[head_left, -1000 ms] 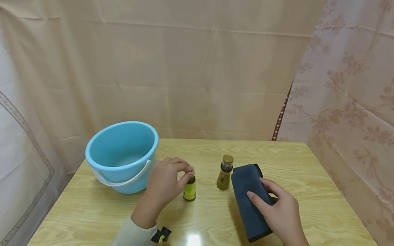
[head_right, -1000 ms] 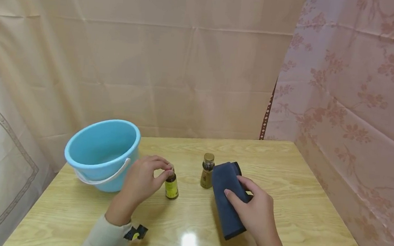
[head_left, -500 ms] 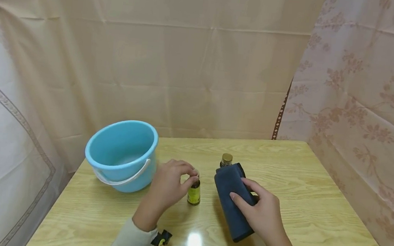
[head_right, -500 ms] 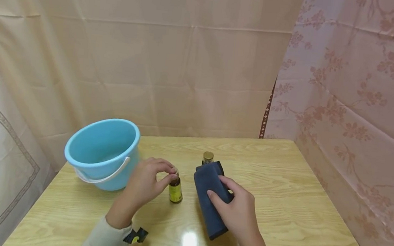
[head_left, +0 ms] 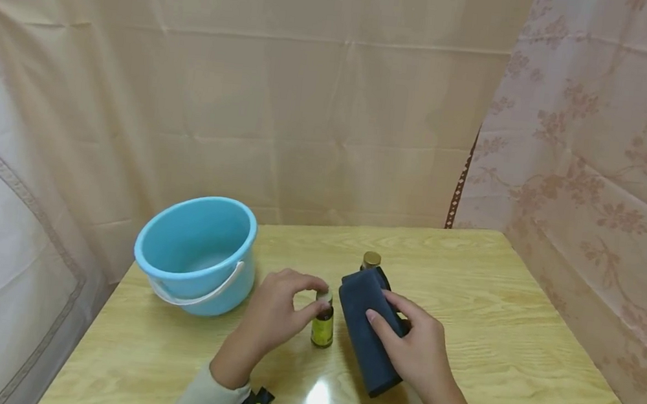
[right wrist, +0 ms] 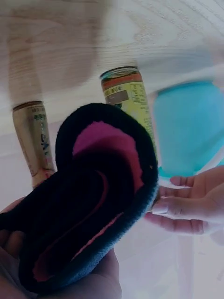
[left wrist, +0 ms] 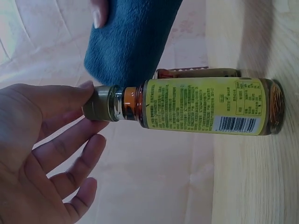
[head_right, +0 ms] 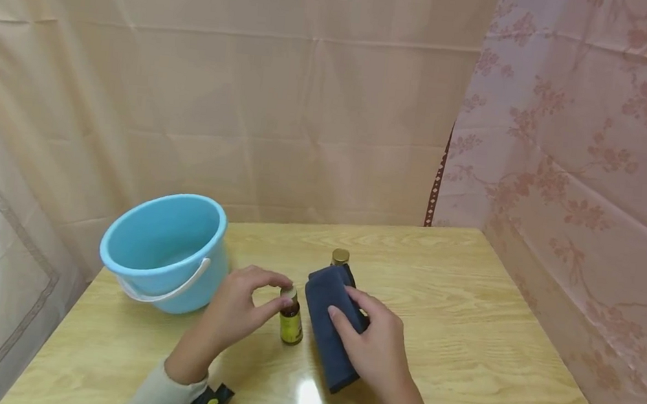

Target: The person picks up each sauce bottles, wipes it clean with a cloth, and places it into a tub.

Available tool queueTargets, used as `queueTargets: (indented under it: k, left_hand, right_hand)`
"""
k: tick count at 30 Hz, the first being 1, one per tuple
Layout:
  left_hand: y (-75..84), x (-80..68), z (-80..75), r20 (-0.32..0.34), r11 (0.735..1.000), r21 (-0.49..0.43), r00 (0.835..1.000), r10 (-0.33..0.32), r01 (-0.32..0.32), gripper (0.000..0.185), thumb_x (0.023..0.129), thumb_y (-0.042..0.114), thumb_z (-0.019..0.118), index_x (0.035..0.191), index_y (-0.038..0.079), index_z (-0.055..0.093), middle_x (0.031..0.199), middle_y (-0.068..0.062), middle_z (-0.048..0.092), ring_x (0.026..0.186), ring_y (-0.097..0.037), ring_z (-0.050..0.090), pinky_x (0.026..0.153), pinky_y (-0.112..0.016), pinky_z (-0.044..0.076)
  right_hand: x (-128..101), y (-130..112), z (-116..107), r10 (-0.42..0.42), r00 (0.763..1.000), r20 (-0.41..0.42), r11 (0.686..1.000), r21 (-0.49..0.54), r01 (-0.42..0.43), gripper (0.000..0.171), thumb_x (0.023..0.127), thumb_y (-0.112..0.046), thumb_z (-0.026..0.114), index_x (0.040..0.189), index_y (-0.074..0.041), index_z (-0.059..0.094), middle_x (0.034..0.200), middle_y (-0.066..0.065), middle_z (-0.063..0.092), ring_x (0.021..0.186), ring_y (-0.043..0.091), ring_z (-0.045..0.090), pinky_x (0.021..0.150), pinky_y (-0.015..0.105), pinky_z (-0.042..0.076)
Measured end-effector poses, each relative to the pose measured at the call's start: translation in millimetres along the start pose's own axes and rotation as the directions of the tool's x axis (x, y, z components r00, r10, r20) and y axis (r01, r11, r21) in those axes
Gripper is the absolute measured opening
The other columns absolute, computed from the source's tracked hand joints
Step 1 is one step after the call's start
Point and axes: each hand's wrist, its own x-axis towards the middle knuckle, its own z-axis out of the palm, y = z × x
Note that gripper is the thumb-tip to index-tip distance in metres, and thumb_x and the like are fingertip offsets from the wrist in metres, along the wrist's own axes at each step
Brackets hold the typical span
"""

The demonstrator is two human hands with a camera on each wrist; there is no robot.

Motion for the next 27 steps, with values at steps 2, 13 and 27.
queueTargets:
  k: [2, 13, 27]
  left_hand:
    - [0.8, -1.2, 1.8, -0.002, 1.0, 0.01, 1.0, 0.018, -0.018, 0.024, 0.09, 0.037, 0.081, 0.111, 0.026, 0.08, 0.107, 0.014, 0.078, 0.103, -0.012, 0.067, 0.091, -0.042, 0.049]
    - [4.6, -4.1, 1.4, -0.109, 0.99, 0.103, 0.988, 0.108, -0.097, 0.012, 0.089, 0.036, 0.083, 0.097, 0.027, 0.081, 0.104, 0.012, 0.077, 0.1, -0.013, 0.067, 0.081, -0.038, 0.045]
    - [6.9, -4.1, -0.1, -0.075, 0.99, 0.126, 0.994, 0.079, -0.069, 0.011, 0.091, 0.035, 0.081, 0.095, 0.025, 0.084, 0.104, 0.011, 0.077, 0.101, -0.012, 0.066, 0.084, -0.039, 0.046]
  right_hand:
    - [0.3, -0.4, 1.3, -0.026, 1.0, -0.013, 1.0, -0.012, 0.026, 0.053, 0.092, -0.049, 0.077, 0.14, -0.033, 0.063, 0.12, 0.009, 0.073, 0.08, 0.014, 0.074, 0.059, 0.026, 0.059]
    - [3.0, -3.6, 12.7, -0.084, 0.996, -0.023, 0.996, 0.013, 0.085, 0.049, 0.091, -0.045, 0.079, 0.137, -0.04, 0.061, 0.111, 0.004, 0.073, 0.076, 0.012, 0.073, 0.059, 0.026, 0.058]
    - [3.2, -11.4, 27.7, -0.149, 0.988, -0.044, 0.982, 0.114, 0.153, 0.042, 0.09, -0.041, 0.081, 0.13, -0.041, 0.068, 0.116, 0.002, 0.074, 0.073, 0.008, 0.074, 0.058, 0.026, 0.059]
